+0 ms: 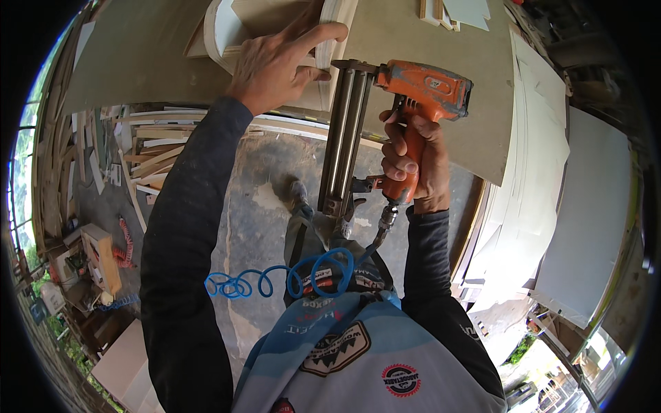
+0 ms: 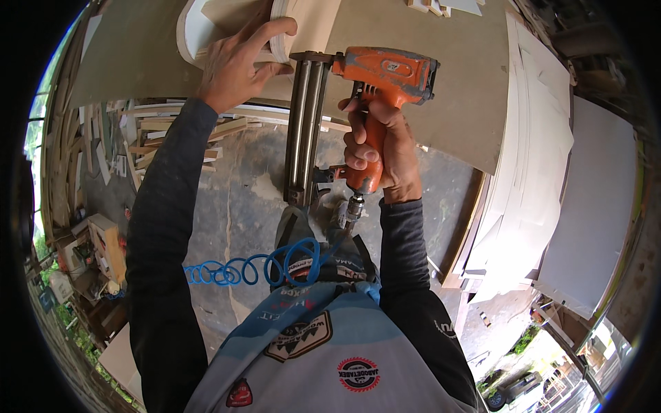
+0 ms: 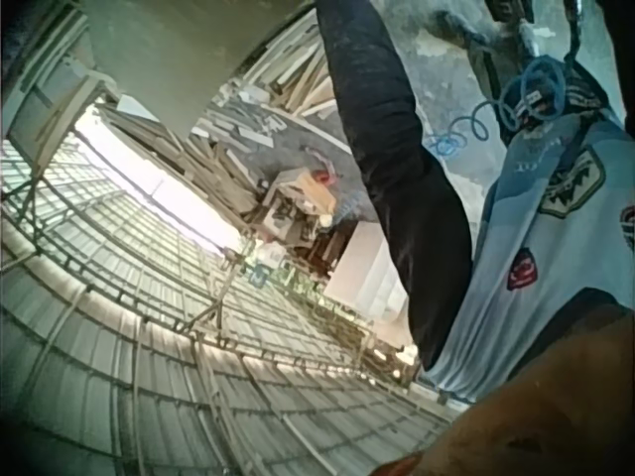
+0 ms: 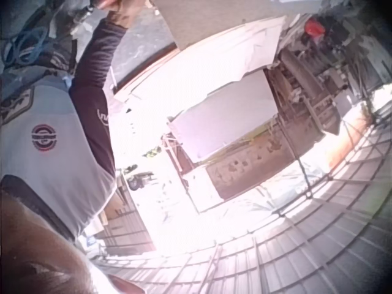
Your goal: The person assembles a wooden shelf by aligning wooden panels and securing them using a pneumatic nail gun.
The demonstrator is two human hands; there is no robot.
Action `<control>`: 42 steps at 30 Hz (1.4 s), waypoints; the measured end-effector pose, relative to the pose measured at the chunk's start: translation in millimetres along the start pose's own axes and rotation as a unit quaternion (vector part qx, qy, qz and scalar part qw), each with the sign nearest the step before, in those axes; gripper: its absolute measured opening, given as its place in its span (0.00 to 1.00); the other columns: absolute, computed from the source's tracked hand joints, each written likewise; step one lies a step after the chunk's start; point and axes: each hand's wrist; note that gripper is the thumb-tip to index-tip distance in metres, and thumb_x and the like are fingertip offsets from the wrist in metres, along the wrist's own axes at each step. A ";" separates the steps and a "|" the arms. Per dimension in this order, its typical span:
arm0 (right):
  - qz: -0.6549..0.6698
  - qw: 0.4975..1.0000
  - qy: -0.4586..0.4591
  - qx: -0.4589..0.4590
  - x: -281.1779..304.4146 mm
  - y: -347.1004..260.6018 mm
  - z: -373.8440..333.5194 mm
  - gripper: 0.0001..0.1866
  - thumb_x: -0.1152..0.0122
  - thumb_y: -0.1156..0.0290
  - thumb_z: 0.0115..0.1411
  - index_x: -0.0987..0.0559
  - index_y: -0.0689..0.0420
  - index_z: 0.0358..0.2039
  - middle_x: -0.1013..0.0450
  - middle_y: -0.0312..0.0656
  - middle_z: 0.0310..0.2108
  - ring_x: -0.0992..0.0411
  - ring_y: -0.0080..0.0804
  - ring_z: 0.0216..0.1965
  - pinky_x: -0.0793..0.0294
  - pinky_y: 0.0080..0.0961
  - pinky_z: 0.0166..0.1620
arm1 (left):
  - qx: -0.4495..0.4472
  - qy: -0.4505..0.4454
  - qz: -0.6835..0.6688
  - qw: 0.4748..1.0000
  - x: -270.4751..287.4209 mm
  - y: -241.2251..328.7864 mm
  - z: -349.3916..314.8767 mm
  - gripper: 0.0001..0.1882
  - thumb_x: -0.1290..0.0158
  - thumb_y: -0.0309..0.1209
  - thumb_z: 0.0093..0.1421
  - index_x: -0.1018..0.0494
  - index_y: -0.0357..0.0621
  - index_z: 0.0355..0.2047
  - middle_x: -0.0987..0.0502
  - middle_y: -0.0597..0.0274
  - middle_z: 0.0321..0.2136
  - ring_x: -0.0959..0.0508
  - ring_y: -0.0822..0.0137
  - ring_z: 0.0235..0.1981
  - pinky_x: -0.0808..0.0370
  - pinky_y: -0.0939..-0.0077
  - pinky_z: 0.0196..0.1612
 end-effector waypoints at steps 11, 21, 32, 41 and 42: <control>0.024 1.000 0.001 -0.003 0.0 2.7 -2.6 0.18 0.52 0.62 0.66 0.29 0.66 0.44 0.35 0.35 0.21 0.44 0.18 0.12 0.37 0.19 0.16 | 0.011 -0.007 -0.015 1.000 0.0 5.5 2.3 0.32 0.36 0.24 0.48 0.32 0.59 0.53 0.24 0.63 0.51 0.21 0.47 0.43 0.25 0.56 0.42; 0.040 0.999 0.020 -0.009 0.0 5.7 -4.1 0.18 0.53 0.61 0.66 0.28 0.65 0.43 0.35 0.34 0.21 0.44 0.18 0.12 0.38 0.19 0.17 | 0.026 -0.026 -0.001 0.999 -1.5 8.0 4.0 0.32 0.36 0.24 0.47 0.32 0.58 0.53 0.25 0.61 0.51 0.21 0.47 0.44 0.25 0.56 0.42; 0.070 0.997 0.027 0.012 4.4 14.5 -4.2 0.18 0.52 0.63 0.67 0.30 0.68 0.45 0.34 0.35 0.21 0.42 0.18 0.12 0.36 0.20 0.16 | 0.006 -0.014 -0.012 1.000 -4.0 7.5 9.7 0.32 0.35 0.25 0.45 0.32 0.59 0.51 0.36 0.58 0.64 0.19 0.47 0.38 0.21 0.57 0.34; 0.041 0.998 0.051 0.014 3.0 14.4 -2.5 0.20 0.48 0.60 0.65 0.30 0.67 0.45 0.35 0.34 0.21 0.43 0.17 0.10 0.38 0.17 0.14 | 0.010 -0.028 0.003 1.000 -0.6 8.9 13.6 0.31 0.33 0.28 0.46 0.32 0.59 0.50 0.39 0.59 0.67 0.18 0.47 0.37 0.21 0.58 0.34; 0.042 0.998 0.051 0.014 2.1 14.3 -2.4 0.20 0.48 0.60 0.64 0.30 0.67 0.45 0.35 0.34 0.20 0.43 0.16 0.10 0.38 0.17 0.14 | 0.008 -0.025 0.005 1.000 -1.0 8.0 13.0 0.31 0.33 0.28 0.46 0.32 0.59 0.50 0.39 0.60 0.67 0.18 0.47 0.37 0.21 0.58 0.34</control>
Point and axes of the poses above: each hand's wrist, its own z-axis towards the middle knuckle, its own x-axis out of the back of the hand, y = z × x
